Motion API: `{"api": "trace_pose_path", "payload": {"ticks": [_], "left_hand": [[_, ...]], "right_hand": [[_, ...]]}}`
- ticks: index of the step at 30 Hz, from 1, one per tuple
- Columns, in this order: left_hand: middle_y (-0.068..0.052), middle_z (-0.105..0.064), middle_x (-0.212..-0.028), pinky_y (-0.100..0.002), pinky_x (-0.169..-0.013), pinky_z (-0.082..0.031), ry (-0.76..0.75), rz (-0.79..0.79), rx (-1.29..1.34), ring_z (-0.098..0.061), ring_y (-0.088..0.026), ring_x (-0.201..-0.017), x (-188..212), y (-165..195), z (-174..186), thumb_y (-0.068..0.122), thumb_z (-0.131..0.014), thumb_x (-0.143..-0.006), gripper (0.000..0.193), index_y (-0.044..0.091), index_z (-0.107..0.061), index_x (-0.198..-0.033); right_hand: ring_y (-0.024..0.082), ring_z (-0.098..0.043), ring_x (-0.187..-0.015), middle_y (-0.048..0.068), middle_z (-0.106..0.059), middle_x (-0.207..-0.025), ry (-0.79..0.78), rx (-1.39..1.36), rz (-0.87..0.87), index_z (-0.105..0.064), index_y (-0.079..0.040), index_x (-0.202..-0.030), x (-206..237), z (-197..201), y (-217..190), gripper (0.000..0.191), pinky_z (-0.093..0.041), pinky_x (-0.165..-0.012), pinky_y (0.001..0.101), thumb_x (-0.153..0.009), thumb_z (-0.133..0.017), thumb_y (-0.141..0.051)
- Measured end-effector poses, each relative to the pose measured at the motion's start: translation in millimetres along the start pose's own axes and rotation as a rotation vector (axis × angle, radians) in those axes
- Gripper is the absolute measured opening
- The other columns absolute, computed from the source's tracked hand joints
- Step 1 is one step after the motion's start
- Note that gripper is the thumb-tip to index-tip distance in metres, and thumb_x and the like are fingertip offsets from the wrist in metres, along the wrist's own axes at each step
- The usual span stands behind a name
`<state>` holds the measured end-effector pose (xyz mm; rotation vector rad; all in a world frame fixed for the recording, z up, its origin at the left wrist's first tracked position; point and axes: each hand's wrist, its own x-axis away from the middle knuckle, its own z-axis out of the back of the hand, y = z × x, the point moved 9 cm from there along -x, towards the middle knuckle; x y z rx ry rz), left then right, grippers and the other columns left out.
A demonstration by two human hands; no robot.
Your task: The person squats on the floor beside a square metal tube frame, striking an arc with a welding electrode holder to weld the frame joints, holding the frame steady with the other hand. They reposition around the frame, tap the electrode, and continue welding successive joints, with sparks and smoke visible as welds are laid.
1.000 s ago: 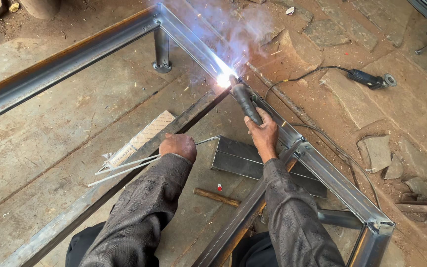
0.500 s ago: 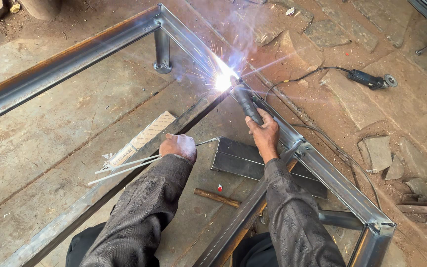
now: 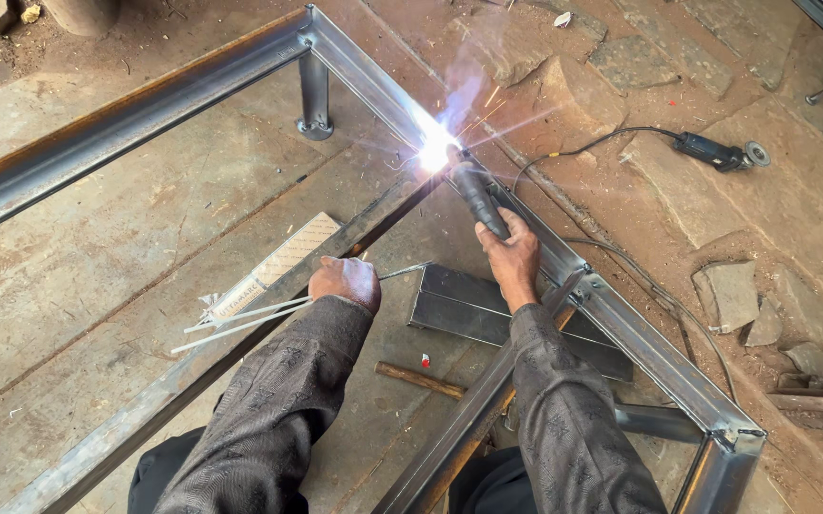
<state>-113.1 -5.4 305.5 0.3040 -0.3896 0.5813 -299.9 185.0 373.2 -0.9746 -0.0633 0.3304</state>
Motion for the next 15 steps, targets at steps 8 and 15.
{"api": "trace_pose_path", "payload": {"ticks": [8,15], "left_hand": [[-0.022,-0.066,-0.127,-0.044,-0.085,-0.06,0.048,0.02,0.037,-0.067,-0.034,-0.118,-1,-3,4,0.018,-0.055,-0.095,0.033,0.005,-0.074,-0.119],[-0.026,-0.063,-0.134,-0.043,-0.087,-0.06,0.017,0.064,0.079,-0.069,-0.034,-0.117,-5,-6,-4,0.017,-0.055,-0.096,0.034,0.008,-0.073,-0.122]], "right_hand": [[0.01,-0.065,-0.067,0.005,-0.073,-0.082,-0.019,-0.053,-0.027,-0.066,-0.001,-0.132,1,-2,0,0.058,-0.052,-0.061,0.0269,-0.082,-0.081,-0.026],[0.009,-0.064,-0.065,0.003,-0.071,-0.082,-0.04,-0.092,-0.019,-0.066,-0.001,-0.132,0,-5,-2,0.056,-0.051,-0.06,0.026,-0.082,-0.081,-0.024]]}}
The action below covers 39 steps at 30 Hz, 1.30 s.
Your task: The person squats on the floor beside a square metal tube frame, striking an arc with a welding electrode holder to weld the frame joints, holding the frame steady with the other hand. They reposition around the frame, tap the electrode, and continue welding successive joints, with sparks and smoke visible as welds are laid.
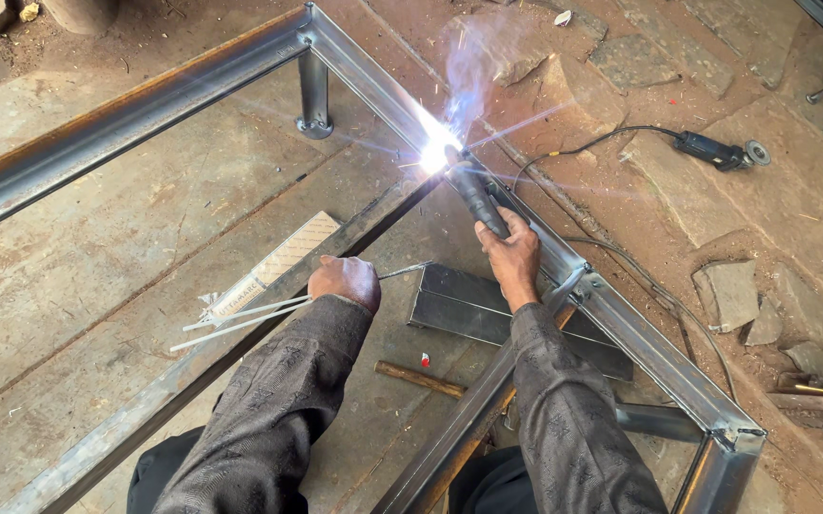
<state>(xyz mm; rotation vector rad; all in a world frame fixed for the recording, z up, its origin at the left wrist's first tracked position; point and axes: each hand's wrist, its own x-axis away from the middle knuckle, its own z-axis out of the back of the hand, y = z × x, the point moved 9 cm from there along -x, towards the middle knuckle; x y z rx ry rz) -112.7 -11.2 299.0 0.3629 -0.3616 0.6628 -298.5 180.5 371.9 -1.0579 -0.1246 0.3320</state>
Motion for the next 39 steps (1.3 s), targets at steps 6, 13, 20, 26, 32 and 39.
{"api": "trace_pose_path", "payload": {"ticks": [6,13,20,26,32,39], "left_hand": [[-0.024,-0.065,-0.132,-0.046,-0.086,-0.06,-0.004,-0.013,-0.018,-0.067,-0.035,-0.119,5,3,7,0.017,-0.054,-0.096,0.033,0.008,-0.074,-0.121],[-0.031,-0.056,-0.137,-0.048,-0.082,-0.062,-0.019,-0.044,-0.065,-0.069,-0.037,-0.115,3,6,7,0.018,-0.057,-0.095,0.035,0.004,-0.07,-0.124],[-0.024,-0.066,-0.131,-0.048,-0.088,-0.059,-0.015,-0.037,-0.032,-0.067,-0.036,-0.119,6,6,8,0.017,-0.056,-0.096,0.033,0.006,-0.073,-0.122],[-0.014,-0.073,-0.124,-0.047,-0.084,-0.061,-0.056,-0.026,-0.076,-0.063,-0.033,-0.124,9,9,7,0.018,-0.054,-0.099,0.032,0.009,-0.074,-0.121],[-0.021,-0.067,-0.126,-0.046,-0.081,-0.061,0.002,0.015,-0.032,-0.065,-0.033,-0.117,11,5,11,0.019,-0.056,-0.098,0.031,0.008,-0.075,-0.121],[-0.014,-0.072,-0.121,-0.047,-0.08,-0.062,-0.05,0.01,-0.081,-0.062,-0.03,-0.122,14,8,14,0.02,-0.057,-0.098,0.031,0.007,-0.074,-0.12]], "right_hand": [[0.009,-0.065,-0.064,0.003,-0.072,-0.082,0.007,0.042,-0.004,-0.066,-0.002,-0.132,0,1,-3,0.057,-0.052,-0.061,0.0265,-0.082,-0.081,-0.026],[0.01,-0.067,-0.064,0.003,-0.073,-0.08,0.012,0.099,-0.064,-0.065,-0.004,-0.134,1,2,-1,0.059,-0.053,-0.061,0.0274,-0.081,-0.081,-0.027],[0.01,-0.067,-0.064,0.004,-0.073,-0.076,0.031,0.149,-0.032,-0.067,-0.006,-0.132,0,5,-1,0.059,-0.052,-0.062,0.0293,-0.081,-0.082,-0.031],[0.011,-0.066,-0.062,0.004,-0.072,-0.076,0.033,0.131,-0.006,-0.069,-0.005,-0.129,-1,6,1,0.056,-0.052,-0.061,0.0293,-0.08,-0.082,-0.031],[0.01,-0.066,-0.061,0.002,-0.072,-0.075,0.013,0.115,0.006,-0.07,-0.005,-0.128,1,5,1,0.055,-0.052,-0.059,0.0283,-0.081,-0.081,-0.031],[0.017,-0.069,-0.068,0.008,-0.074,-0.078,0.045,0.25,0.037,-0.07,-0.005,-0.129,-1,7,-4,0.06,-0.054,-0.068,0.0339,-0.079,-0.081,-0.035]]}}
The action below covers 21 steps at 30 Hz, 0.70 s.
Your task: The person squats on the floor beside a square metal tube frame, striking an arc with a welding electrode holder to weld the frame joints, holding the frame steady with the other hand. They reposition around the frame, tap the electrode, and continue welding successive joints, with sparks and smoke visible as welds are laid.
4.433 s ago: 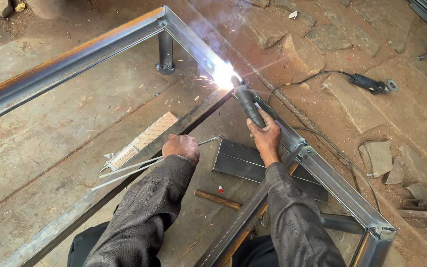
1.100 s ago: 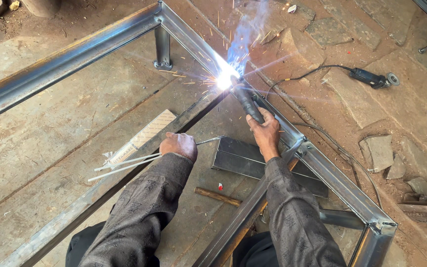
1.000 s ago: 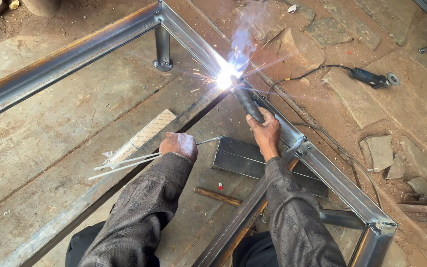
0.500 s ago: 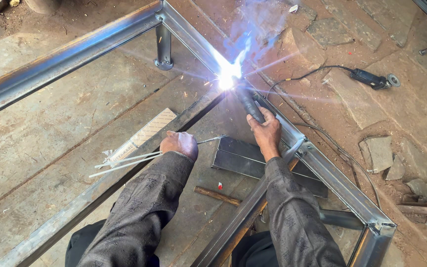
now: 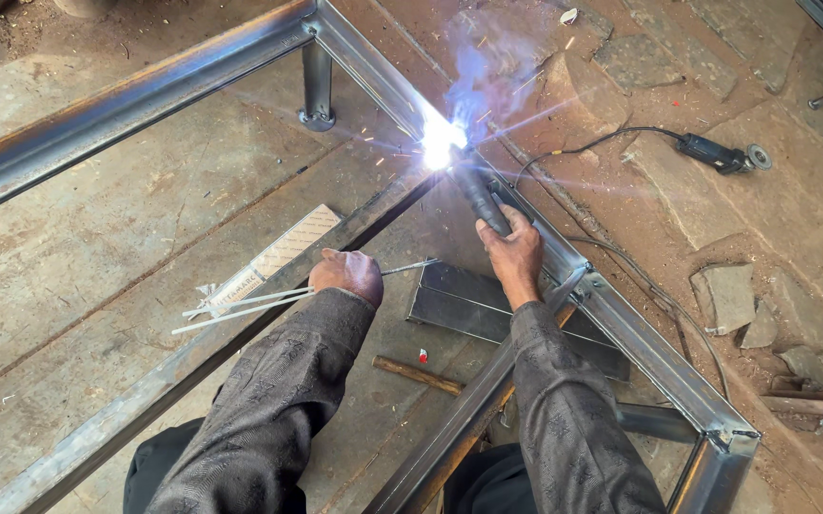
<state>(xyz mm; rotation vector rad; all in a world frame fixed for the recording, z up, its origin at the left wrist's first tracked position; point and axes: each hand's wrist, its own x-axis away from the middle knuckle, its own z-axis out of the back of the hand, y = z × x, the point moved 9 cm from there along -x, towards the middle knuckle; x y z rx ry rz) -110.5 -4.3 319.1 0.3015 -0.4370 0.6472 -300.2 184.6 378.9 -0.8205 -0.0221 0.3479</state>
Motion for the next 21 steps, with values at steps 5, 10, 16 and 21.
{"api": "trace_pose_path", "payload": {"ticks": [5,10,16,21], "left_hand": [[-0.017,-0.072,-0.12,-0.049,-0.079,-0.062,-0.027,0.001,-0.005,-0.062,-0.032,-0.12,1,0,-3,0.021,-0.058,-0.098,0.03,0.008,-0.074,-0.12],[-0.019,-0.072,-0.12,-0.048,-0.08,-0.061,0.057,0.009,0.056,-0.063,-0.034,-0.119,0,-1,3,0.019,-0.056,-0.099,0.031,0.007,-0.077,-0.118],[-0.016,-0.071,-0.122,-0.051,-0.078,-0.061,0.015,0.015,0.054,-0.061,-0.034,-0.121,0,0,-3,0.018,-0.059,-0.094,0.03,0.008,-0.076,-0.116],[-0.016,-0.077,-0.112,-0.052,-0.07,-0.061,0.096,-0.007,0.084,-0.073,-0.034,-0.101,6,8,5,0.017,-0.058,-0.097,0.026,0.009,-0.079,-0.111]], "right_hand": [[0.019,-0.072,-0.075,0.008,-0.075,-0.083,-0.001,0.006,0.018,-0.067,-0.004,-0.131,-1,0,4,0.061,-0.055,-0.073,0.0356,-0.08,-0.081,-0.035],[0.021,-0.072,-0.074,0.009,-0.075,-0.078,0.006,0.045,0.006,-0.069,-0.007,-0.13,-4,0,9,0.061,-0.055,-0.074,0.0367,-0.078,-0.08,-0.036],[0.021,-0.073,-0.075,0.008,-0.076,-0.079,-0.005,0.052,0.042,-0.071,-0.009,-0.129,-8,-4,12,0.059,-0.055,-0.076,0.0372,-0.078,-0.08,-0.037],[0.024,-0.072,-0.081,0.011,-0.076,-0.086,0.035,0.105,0.163,-0.074,-0.008,-0.123,-15,-7,5,0.054,-0.054,-0.077,0.04,-0.078,-0.083,-0.036]]}}
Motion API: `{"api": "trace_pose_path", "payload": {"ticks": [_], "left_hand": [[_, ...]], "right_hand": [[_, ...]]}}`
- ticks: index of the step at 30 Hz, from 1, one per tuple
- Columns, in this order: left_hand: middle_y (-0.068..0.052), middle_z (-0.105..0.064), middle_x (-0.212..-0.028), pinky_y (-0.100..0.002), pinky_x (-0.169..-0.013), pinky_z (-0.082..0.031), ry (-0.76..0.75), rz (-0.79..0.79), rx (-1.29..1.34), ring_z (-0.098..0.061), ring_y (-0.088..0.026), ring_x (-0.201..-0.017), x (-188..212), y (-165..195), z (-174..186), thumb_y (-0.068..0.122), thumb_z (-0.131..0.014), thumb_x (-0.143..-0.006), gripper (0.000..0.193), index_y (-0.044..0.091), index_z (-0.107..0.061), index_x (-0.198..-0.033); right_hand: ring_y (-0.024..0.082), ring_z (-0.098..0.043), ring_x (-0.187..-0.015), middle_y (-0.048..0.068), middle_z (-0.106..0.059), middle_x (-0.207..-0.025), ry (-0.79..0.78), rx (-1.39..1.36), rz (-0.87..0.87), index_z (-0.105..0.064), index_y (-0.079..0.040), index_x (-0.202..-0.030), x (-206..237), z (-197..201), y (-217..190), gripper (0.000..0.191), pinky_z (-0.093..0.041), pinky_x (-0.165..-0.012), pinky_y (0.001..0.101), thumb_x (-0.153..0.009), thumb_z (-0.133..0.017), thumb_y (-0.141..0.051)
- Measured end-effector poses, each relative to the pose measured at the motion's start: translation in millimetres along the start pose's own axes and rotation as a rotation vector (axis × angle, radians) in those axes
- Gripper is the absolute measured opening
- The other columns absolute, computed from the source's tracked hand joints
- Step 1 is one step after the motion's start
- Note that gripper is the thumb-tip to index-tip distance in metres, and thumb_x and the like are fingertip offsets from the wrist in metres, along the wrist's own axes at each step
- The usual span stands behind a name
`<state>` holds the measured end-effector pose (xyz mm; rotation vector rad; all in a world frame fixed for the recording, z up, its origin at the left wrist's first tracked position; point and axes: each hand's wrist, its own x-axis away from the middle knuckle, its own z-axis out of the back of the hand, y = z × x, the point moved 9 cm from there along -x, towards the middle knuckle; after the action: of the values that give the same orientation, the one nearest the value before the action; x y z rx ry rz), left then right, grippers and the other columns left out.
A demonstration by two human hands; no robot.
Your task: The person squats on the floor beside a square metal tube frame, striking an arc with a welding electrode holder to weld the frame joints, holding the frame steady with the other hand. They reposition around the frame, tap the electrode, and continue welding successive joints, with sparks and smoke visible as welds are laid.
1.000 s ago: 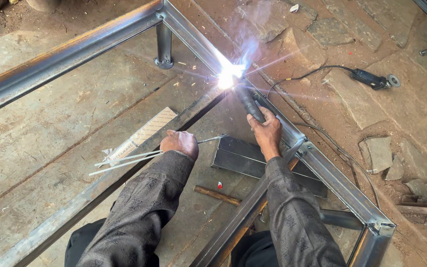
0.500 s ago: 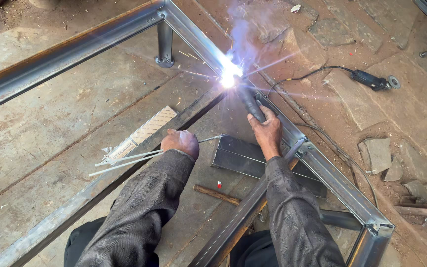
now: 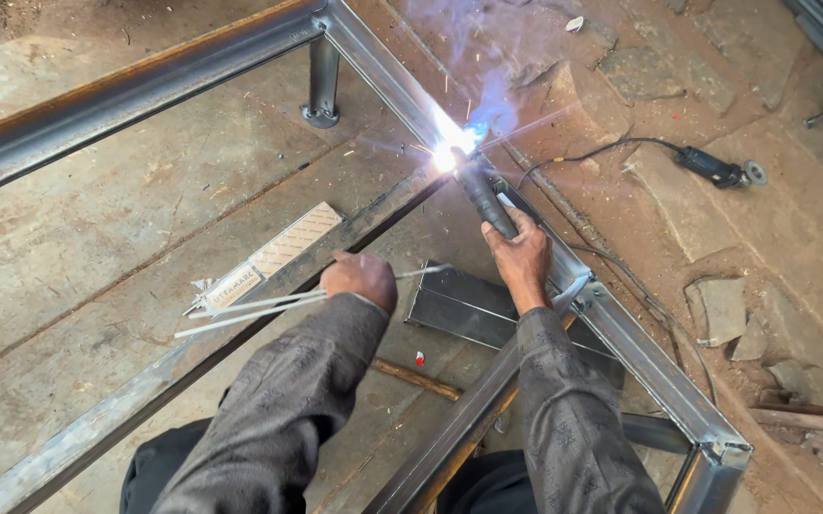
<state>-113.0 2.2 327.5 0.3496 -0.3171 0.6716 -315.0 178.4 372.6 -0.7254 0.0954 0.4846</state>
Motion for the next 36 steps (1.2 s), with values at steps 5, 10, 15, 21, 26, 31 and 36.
{"api": "trace_pose_path", "payload": {"ticks": [5,10,15,21,26,31,36], "left_hand": [[-0.015,-0.076,-0.107,-0.052,-0.068,-0.062,-0.148,-0.108,-0.042,-0.076,-0.036,-0.097,18,28,-1,0.019,-0.063,-0.096,0.022,0.01,-0.079,-0.108],[-0.018,-0.076,-0.105,-0.052,-0.065,-0.061,-0.322,-0.142,-0.076,-0.076,-0.036,-0.089,46,41,-8,0.022,-0.068,-0.097,0.023,0.005,-0.076,-0.11],[-0.024,-0.076,-0.101,-0.05,-0.064,-0.06,-0.396,-0.298,-0.213,-0.072,-0.037,-0.084,66,56,-15,0.025,-0.072,-0.094,0.029,0.0,-0.076,-0.108],[-0.021,-0.08,-0.095,-0.054,-0.061,-0.058,-0.304,-0.323,-0.215,-0.076,-0.037,-0.077,67,59,-14,0.02,-0.067,-0.095,0.024,0.001,-0.08,-0.104],[-0.009,-0.077,-0.102,-0.059,-0.062,-0.057,-0.06,-0.319,0.068,-0.073,-0.035,-0.093,60,52,0,0.021,-0.068,-0.087,0.022,0.016,-0.08,-0.105],[-0.013,-0.075,-0.109,-0.061,-0.061,-0.059,-0.242,-0.277,-0.099,-0.074,-0.038,-0.093,56,49,-6,0.024,-0.068,-0.093,0.025,0.01,-0.079,-0.112],[-0.011,-0.076,-0.111,-0.06,-0.064,-0.06,-0.307,-0.256,-0.041,-0.075,-0.036,-0.095,51,51,2,0.022,-0.074,-0.089,0.025,0.011,-0.079,-0.111]], "right_hand": [[0.023,-0.073,-0.077,0.012,-0.076,-0.083,0.001,0.005,-0.027,-0.074,-0.006,-0.12,-8,-6,-1,0.054,-0.055,-0.075,0.0382,-0.076,-0.084,-0.036],[0.019,-0.07,-0.065,0.012,-0.074,-0.072,-0.037,0.02,-0.123,-0.074,-0.005,-0.122,-13,-12,4,0.054,-0.054,-0.064,0.0353,-0.078,-0.085,-0.033],[0.013,-0.069,-0.06,0.007,-0.075,-0.075,-0.043,-0.093,-0.156,-0.071,-0.003,-0.124,-15,-18,0,0.055,-0.055,-0.059,0.0327,-0.077,-0.084,-0.029],[0.023,-0.069,-0.062,0.009,-0.073,-0.066,-0.041,0.26,0.187,-0.076,-0.005,-0.125,-10,-13,-37,0.056,-0.046,-0.083,0.0474,-0.077,-0.087,-0.032],[0.037,-0.062,-0.078,0.02,-0.064,-0.076,-0.049,0.276,0.187,-0.071,-0.005,-0.13,-9,-12,-39,0.063,-0.048,-0.081,0.0487,-0.082,-0.087,-0.042],[0.021,-0.071,-0.083,0.016,-0.068,-0.121,0.209,-0.754,0.055,-0.058,-0.005,-0.138,-22,54,-25,0.065,-0.062,-0.064,0.0334,-0.083,-0.09,-0.013],[0.025,-0.068,-0.085,0.016,-0.063,-0.106,-0.177,-0.993,-0.022,-0.041,-0.002,-0.132,-15,73,-13,0.055,-0.059,-0.075,0.042,-0.104,-0.083,-0.022]]}}
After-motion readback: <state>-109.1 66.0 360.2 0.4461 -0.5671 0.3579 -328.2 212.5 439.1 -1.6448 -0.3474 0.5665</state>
